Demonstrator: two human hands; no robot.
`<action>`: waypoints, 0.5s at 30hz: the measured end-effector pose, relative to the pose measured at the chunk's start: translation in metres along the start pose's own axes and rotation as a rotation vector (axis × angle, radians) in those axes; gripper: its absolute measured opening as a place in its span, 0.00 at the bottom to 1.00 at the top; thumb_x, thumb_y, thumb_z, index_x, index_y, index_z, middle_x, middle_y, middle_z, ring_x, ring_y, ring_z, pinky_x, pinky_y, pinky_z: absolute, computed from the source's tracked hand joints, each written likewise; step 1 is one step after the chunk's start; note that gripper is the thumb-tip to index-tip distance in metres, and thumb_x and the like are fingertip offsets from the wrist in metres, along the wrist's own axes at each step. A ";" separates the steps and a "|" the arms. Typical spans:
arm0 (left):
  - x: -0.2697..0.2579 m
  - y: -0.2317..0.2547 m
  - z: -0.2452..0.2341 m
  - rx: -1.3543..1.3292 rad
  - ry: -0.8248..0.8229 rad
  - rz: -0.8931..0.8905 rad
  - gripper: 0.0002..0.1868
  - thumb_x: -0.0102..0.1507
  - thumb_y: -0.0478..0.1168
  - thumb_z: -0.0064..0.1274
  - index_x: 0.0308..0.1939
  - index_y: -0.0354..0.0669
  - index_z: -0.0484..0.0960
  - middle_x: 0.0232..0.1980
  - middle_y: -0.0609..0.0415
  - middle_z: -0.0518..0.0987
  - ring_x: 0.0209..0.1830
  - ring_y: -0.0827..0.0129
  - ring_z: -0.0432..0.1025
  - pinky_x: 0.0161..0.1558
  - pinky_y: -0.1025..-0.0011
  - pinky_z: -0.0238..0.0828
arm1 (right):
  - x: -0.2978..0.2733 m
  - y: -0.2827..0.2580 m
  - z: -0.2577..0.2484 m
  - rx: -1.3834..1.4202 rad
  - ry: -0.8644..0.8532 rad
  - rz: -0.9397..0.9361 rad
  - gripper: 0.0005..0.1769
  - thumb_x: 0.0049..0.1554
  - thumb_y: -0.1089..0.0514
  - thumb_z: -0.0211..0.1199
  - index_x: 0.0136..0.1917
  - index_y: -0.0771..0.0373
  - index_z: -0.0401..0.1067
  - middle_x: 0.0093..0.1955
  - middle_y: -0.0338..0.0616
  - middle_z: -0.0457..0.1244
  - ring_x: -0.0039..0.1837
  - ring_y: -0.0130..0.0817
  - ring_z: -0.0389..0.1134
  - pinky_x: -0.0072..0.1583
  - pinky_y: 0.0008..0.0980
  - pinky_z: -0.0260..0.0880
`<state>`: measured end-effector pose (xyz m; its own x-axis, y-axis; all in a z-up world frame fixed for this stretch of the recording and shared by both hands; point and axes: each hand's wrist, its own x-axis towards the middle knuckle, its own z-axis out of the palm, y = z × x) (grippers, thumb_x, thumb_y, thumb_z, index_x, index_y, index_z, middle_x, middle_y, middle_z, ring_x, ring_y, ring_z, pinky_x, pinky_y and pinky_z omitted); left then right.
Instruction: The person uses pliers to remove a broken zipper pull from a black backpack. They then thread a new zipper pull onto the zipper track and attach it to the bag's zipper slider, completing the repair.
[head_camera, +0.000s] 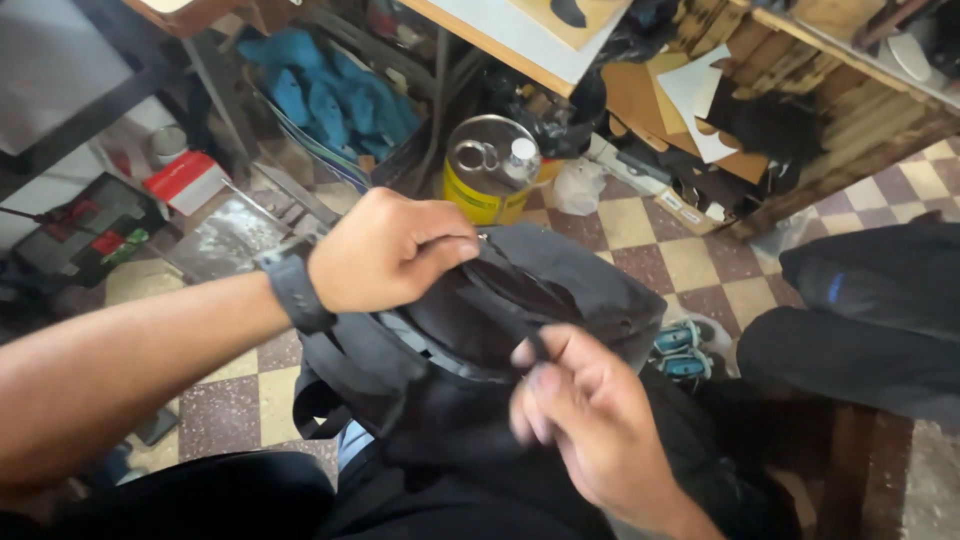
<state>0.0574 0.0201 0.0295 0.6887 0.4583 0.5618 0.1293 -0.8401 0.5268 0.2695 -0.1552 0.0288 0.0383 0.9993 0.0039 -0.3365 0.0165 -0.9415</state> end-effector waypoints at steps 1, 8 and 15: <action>-0.002 -0.002 -0.003 -0.015 -0.048 -0.014 0.09 0.72 0.40 0.51 0.38 0.43 0.83 0.36 0.56 0.84 0.28 0.62 0.78 0.35 0.67 0.75 | -0.007 -0.004 -0.010 -0.196 -0.123 0.091 0.20 0.64 0.49 0.57 0.56 0.69 0.71 0.27 0.45 0.57 0.31 0.35 0.60 0.41 0.31 0.62; -0.022 0.007 -0.006 -0.093 -0.259 -0.012 0.10 0.67 0.41 0.57 0.31 0.48 0.81 0.24 0.56 0.80 0.20 0.59 0.73 0.26 0.65 0.67 | 0.007 -0.015 -0.064 -1.134 -0.394 0.154 0.15 0.63 0.44 0.58 0.51 0.50 0.81 0.46 0.29 0.78 0.48 0.26 0.79 0.53 0.29 0.72; -0.026 -0.005 -0.028 -0.051 -0.241 -0.019 0.15 0.68 0.40 0.58 0.25 0.47 0.80 0.20 0.61 0.76 0.15 0.71 0.68 0.22 0.71 0.67 | 0.033 -0.035 -0.135 -1.190 -0.525 0.465 0.16 0.64 0.46 0.58 0.44 0.53 0.82 0.41 0.28 0.77 0.46 0.20 0.75 0.54 0.26 0.71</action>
<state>0.0187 0.0205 0.0297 0.8379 0.3857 0.3862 0.1117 -0.8138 0.5704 0.4093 -0.1279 0.0164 -0.3003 0.8045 -0.5124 0.7884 -0.0929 -0.6080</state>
